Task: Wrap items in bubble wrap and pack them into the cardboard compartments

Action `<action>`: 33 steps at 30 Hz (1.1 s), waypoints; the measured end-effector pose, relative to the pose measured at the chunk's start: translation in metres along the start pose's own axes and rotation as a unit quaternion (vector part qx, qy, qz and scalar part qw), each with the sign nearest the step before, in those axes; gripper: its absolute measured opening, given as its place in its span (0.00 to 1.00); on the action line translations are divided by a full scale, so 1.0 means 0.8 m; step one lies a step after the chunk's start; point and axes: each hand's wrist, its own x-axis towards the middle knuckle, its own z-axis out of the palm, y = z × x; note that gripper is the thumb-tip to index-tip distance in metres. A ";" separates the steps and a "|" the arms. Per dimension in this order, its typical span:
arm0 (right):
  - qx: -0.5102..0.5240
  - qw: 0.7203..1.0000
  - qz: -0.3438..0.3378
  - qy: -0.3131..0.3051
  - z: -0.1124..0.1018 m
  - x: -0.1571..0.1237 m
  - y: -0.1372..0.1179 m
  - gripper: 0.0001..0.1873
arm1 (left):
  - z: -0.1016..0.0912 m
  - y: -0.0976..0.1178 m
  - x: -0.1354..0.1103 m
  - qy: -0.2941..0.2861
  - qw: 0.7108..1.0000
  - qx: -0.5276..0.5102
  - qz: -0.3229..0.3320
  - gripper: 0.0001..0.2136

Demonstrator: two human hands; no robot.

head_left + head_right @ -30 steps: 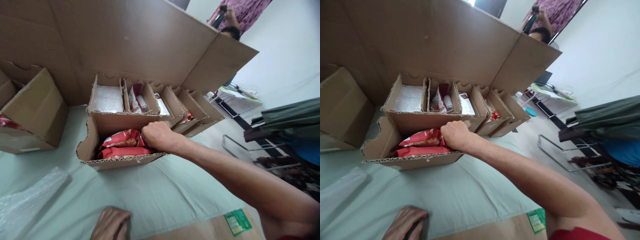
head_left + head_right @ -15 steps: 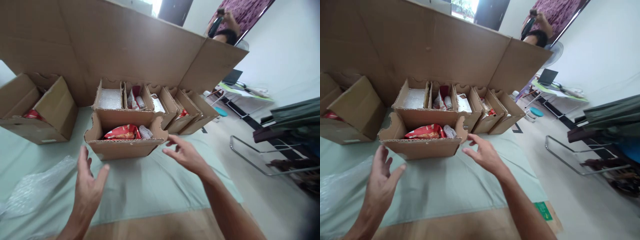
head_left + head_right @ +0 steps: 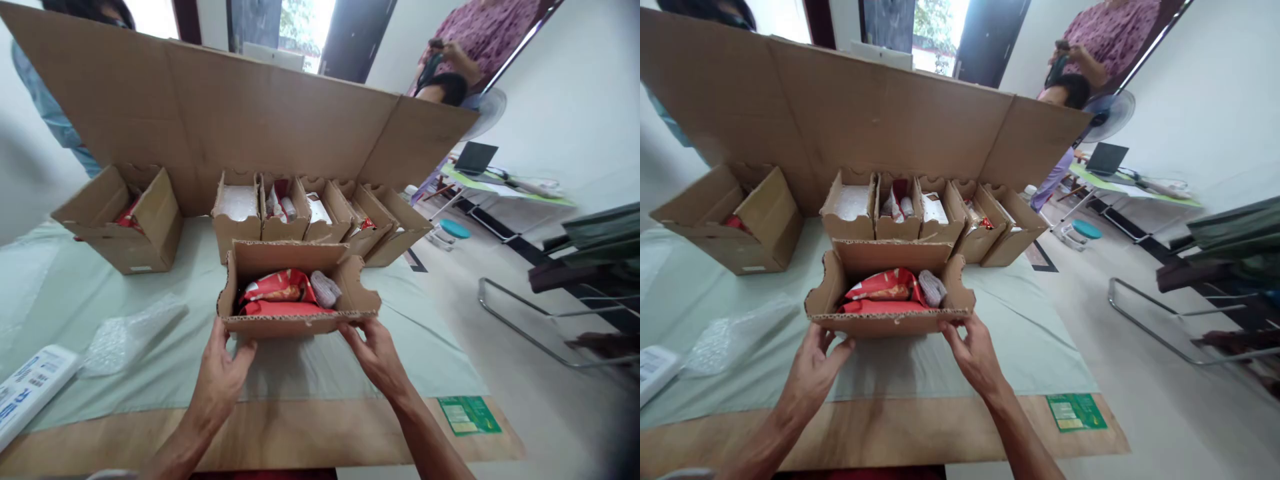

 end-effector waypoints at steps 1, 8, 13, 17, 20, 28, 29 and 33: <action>0.000 1.000 -0.006 0.006 -0.002 -0.009 -0.007 0.11 | -0.008 0.004 -0.010 -0.003 1.000 0.005 -0.005 0.21; 0.060 0.994 -0.084 -0.021 0.025 0.055 -0.095 0.14 | -0.065 0.075 0.035 0.100 0.992 0.001 0.079 0.23; 0.023 0.994 -0.105 0.022 -0.008 0.052 -0.081 0.14 | -0.037 0.087 0.021 0.055 0.993 -0.011 0.108 0.25; -0.014 0.996 -0.085 0.036 -0.019 0.005 -0.067 0.12 | -0.038 0.052 -0.032 0.009 1.000 -0.002 0.023 0.24; 0.007 0.994 -0.096 -0.046 0.010 0.007 -0.086 0.09 | -0.068 0.040 -0.050 0.068 0.997 -0.020 -0.017 0.29; 0.117 0.976 -0.169 -0.069 0.064 0.028 -0.092 0.13 | -0.102 0.044 -0.007 0.122 0.991 -0.031 0.033 0.29; 0.117 0.977 -0.164 -0.066 0.069 0.013 -0.085 0.15 | -0.103 0.039 0.005 0.116 0.992 -0.022 0.031 0.27; 0.109 0.981 -0.140 -0.073 0.100 -0.057 -0.054 0.26 | -0.110 0.018 0.047 0.135 0.985 0.079 0.072 0.26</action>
